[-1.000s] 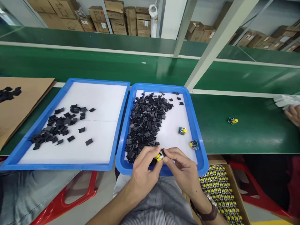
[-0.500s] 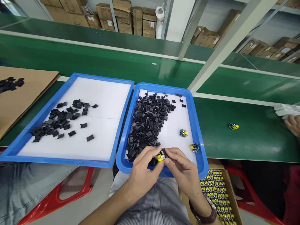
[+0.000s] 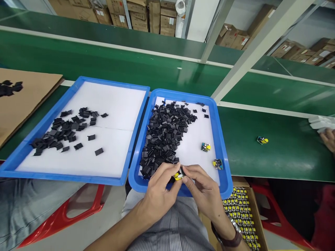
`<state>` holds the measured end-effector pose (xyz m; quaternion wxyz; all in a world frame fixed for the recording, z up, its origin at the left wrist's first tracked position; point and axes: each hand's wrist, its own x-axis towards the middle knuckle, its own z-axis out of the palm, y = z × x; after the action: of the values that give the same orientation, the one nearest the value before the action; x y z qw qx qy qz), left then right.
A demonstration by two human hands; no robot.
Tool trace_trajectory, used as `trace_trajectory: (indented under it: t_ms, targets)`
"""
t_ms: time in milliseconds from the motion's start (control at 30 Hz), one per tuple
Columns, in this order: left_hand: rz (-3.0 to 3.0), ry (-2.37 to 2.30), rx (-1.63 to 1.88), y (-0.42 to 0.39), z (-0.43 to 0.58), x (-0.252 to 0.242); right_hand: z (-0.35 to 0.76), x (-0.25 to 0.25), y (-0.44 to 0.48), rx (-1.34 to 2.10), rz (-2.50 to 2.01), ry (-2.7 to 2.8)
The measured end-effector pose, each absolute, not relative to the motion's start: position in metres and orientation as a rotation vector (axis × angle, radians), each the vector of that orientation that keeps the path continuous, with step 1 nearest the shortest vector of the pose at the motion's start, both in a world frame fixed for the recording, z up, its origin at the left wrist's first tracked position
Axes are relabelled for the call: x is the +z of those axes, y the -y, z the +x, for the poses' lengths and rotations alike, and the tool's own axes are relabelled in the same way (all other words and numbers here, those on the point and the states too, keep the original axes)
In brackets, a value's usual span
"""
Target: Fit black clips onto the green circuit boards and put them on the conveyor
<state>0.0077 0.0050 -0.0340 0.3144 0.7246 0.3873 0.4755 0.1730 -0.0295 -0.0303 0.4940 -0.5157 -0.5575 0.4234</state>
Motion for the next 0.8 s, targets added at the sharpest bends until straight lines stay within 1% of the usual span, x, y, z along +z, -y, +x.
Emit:
trace_trajectory:
  t_ms: [67, 167, 300, 367, 500, 567, 800]
  targets:
    - [1.913, -1.026, 1.247, -0.005, 0.007, -0.034, 0.173, -0.03, 0.029, 1.031, -1.242, 1.348]
    - [1.9, -0.99, 1.208, -0.007, 0.004, -0.031, 0.177, -0.029, 0.029, 1.128, -1.163, 1.271]
    - [1.858, -0.885, 1.009, -0.01, -0.005, -0.021, 0.184, -0.025, 0.027, 1.28, -1.076, 1.062]
    - [1.853, -0.812, 0.923, -0.011, -0.01, -0.015, 0.185, -0.022, 0.026, 1.405, -1.061, 0.936]
    - [1.819, -0.738, 0.859, -0.013, -0.014, -0.008, 0.184, -0.019, 0.025, 1.668, -0.996, 0.726]
    - [1.765, -0.758, 0.864, -0.013, -0.014, -0.008, 0.18, -0.02, 0.025, 1.669, -0.973, 0.693]
    - [1.478, -0.875, 1.085, -0.002, -0.006, -0.014, 0.163, -0.022, 0.03, 1.543, -0.918, 0.644]
